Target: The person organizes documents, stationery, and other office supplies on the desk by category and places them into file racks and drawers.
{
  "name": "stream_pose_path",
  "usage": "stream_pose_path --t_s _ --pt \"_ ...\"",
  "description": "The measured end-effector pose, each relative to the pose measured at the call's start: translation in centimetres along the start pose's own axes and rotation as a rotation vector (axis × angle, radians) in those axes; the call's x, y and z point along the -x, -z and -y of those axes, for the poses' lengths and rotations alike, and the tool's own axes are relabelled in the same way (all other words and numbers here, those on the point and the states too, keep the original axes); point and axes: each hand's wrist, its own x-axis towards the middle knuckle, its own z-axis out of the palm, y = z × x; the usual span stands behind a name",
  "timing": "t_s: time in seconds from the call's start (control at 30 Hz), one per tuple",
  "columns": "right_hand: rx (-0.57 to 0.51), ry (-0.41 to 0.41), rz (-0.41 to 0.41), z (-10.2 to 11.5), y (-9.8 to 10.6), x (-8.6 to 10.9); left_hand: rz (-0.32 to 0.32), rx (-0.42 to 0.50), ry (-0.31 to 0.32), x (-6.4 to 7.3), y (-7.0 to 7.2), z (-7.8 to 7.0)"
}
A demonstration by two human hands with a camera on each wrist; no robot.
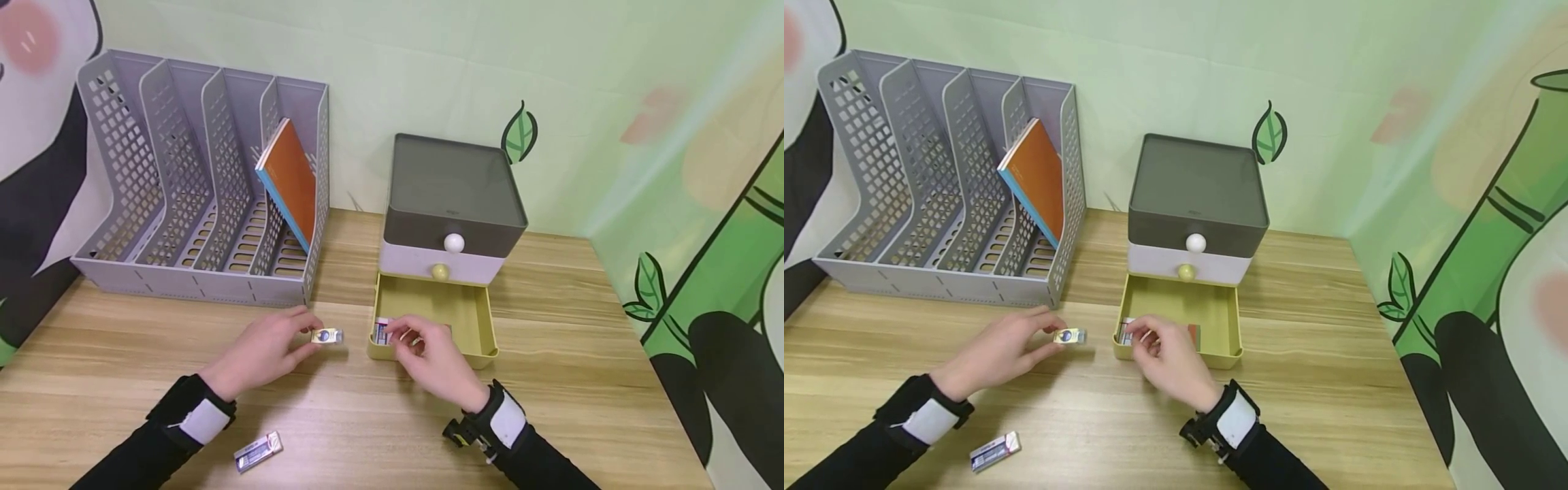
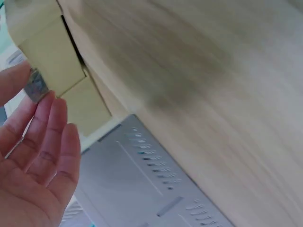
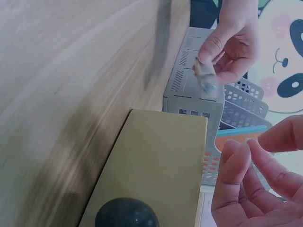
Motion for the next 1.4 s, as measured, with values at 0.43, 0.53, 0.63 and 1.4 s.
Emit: stream_pose_path --t_s 0.43,0.53,0.63,1.4 --pt "-0.271 -0.169 -0.052 -0.1 0.3 -0.8 -0.193 0.035 -0.036 -2.4 -0.6 -3.4" --pt "-0.333 -0.192 -0.051 -0.2 0.3 -0.9 -0.233 0.042 -0.060 -3.0 -0.9 -4.1" --pt "-0.361 -0.208 -0.048 -0.3 0.3 -1.0 -0.266 0.043 -0.086 -3.5 -1.2 -4.7" --pt "-0.515 -0.305 -0.097 -0.9 1.5 -0.8 -0.245 0.064 -0.109 -5.4 -3.1 -6.8"
